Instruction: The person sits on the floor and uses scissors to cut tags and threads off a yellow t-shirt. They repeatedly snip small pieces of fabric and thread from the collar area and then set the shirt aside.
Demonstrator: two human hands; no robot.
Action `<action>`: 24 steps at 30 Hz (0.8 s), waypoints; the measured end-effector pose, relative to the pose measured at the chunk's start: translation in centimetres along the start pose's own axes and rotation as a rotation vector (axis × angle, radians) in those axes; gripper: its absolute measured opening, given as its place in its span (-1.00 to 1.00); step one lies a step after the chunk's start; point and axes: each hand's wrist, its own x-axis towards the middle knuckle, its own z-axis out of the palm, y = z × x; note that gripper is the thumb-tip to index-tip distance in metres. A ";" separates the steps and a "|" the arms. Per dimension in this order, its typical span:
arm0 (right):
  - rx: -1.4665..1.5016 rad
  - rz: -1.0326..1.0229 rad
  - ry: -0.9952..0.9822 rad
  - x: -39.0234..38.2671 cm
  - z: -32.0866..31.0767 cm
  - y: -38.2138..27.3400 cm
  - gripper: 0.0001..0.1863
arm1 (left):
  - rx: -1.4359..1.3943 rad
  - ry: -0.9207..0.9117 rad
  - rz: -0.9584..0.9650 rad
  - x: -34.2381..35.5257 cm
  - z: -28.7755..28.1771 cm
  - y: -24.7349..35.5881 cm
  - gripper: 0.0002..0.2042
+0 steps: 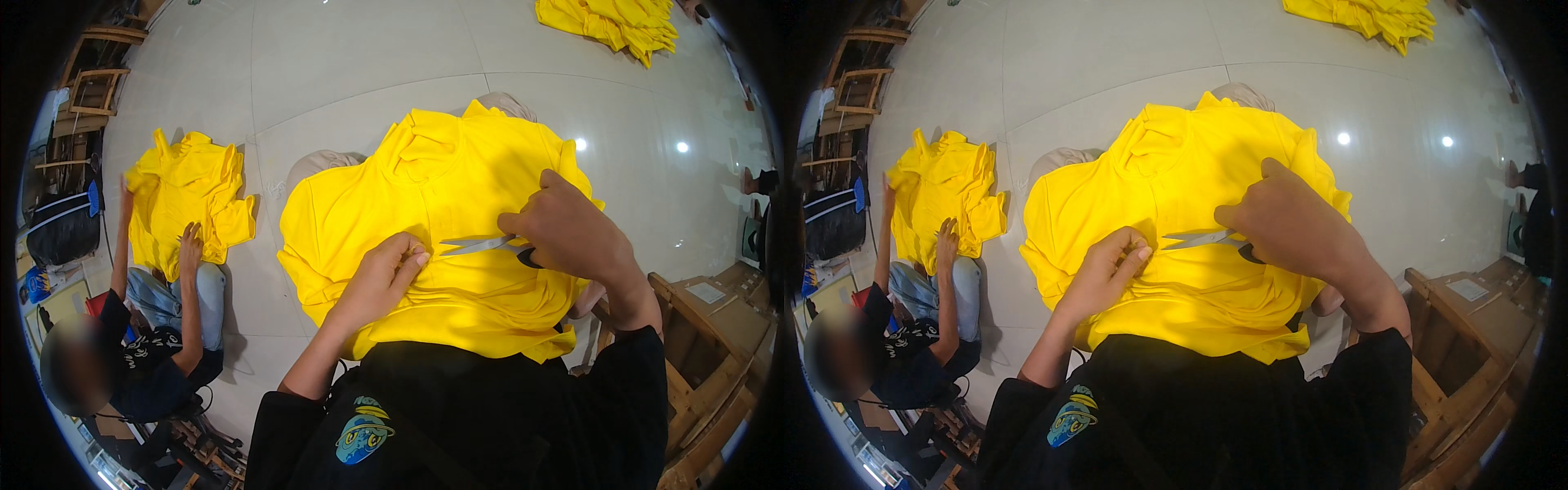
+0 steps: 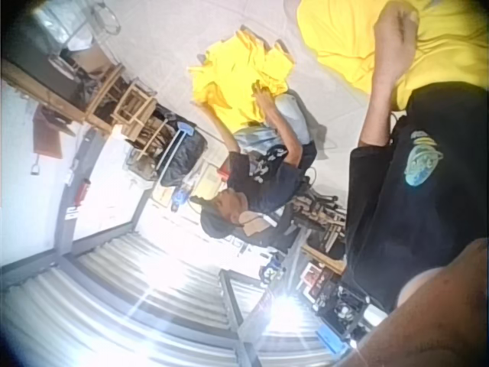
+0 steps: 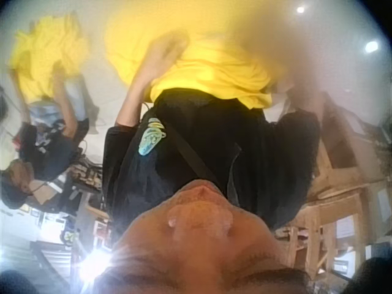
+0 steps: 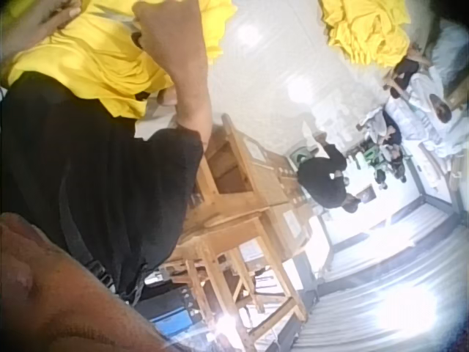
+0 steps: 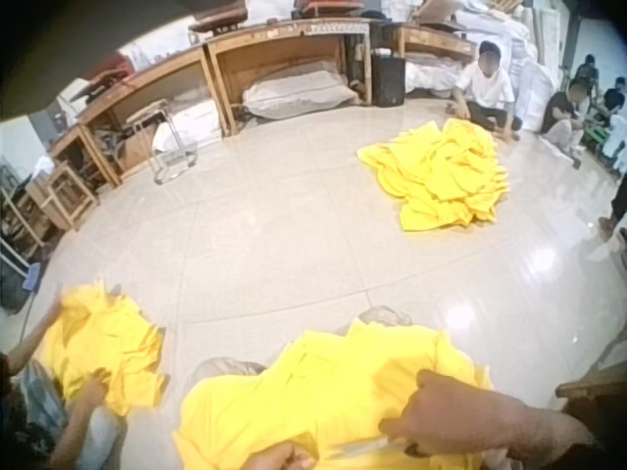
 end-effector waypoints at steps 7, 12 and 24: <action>0.024 -0.035 0.077 0.4 1.5 -0.3 -0.73 | 0.186 0.166 0.273 0.2 0.7 1.3 -0.87; 0.028 -0.089 0.128 1.3 2.2 -0.5 -0.75 | 0.173 0.142 0.143 -0.2 0.6 2.3 -0.85; -0.025 -0.180 0.170 1.8 3.8 -1.6 -0.91 | 0.154 0.142 0.131 -0.8 1.0 2.0 -0.88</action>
